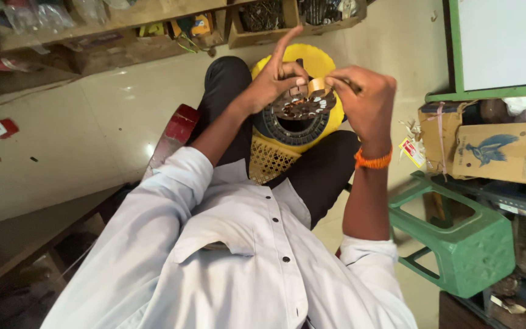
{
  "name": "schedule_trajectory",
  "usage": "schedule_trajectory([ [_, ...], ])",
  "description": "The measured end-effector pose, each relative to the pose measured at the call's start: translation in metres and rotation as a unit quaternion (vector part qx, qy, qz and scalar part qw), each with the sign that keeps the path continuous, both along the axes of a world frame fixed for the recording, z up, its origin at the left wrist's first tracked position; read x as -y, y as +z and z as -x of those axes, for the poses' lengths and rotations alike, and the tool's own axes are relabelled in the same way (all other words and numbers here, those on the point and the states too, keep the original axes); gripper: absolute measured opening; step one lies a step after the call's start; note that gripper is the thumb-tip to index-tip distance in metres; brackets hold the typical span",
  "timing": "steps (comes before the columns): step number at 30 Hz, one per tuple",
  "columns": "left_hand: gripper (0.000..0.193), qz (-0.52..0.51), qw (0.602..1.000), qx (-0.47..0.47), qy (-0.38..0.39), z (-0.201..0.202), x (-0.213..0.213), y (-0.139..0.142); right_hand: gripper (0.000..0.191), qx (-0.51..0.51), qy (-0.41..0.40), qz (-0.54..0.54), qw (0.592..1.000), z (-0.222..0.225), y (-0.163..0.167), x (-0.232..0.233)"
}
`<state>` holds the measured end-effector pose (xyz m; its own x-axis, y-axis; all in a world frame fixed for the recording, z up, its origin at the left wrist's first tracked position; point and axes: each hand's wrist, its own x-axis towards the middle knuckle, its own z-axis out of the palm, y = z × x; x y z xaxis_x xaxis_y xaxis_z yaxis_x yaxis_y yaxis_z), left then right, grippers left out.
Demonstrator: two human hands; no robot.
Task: The person sits on a chair with an electric motor stator resting on their lap and works on its copper windings, pressing and arranging the coil wires by hand. They then pick up a screwdriver, carry the stator to a workbench, and handle a red wire at the bench.
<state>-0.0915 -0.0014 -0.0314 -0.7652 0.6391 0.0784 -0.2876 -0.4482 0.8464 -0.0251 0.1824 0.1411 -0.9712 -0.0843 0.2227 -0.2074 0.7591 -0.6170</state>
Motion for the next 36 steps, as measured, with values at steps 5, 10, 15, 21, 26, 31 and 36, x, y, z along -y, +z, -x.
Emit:
schedule_trajectory([
  [5,0.086,-0.056,0.997,0.003,-0.06,0.007,0.004,-0.002,0.007,0.007,-0.116,0.057,0.992,-0.05,-0.002,0.017],
  [10,0.084,0.001,0.998,-0.056,-0.042,0.011,0.002,-0.002,0.008,0.028,-0.205,0.151,0.967,-0.084,-0.035,0.043],
  [15,0.087,-0.002,0.999,-0.029,-0.023,0.01,0.004,0.0,0.007,-0.013,-0.239,0.202,0.95,-0.09,-0.052,0.046],
  [21,0.091,-0.041,0.999,-0.013,-0.004,0.016,0.0,0.001,0.008,-0.031,-0.206,0.233,0.95,-0.072,-0.066,0.046],
  [26,0.09,-0.038,0.998,-0.041,-0.015,0.014,0.002,0.002,0.008,-0.032,-0.251,0.236,0.938,-0.085,-0.085,0.051],
  [31,0.09,0.008,1.0,-0.016,-0.025,0.011,0.002,0.005,0.009,-0.041,-0.264,0.278,0.923,-0.095,-0.096,0.044],
  [36,0.075,0.024,0.995,-0.093,-0.031,0.019,-0.003,0.004,0.01,-0.012,-0.283,0.302,0.91,-0.106,-0.116,0.043],
])
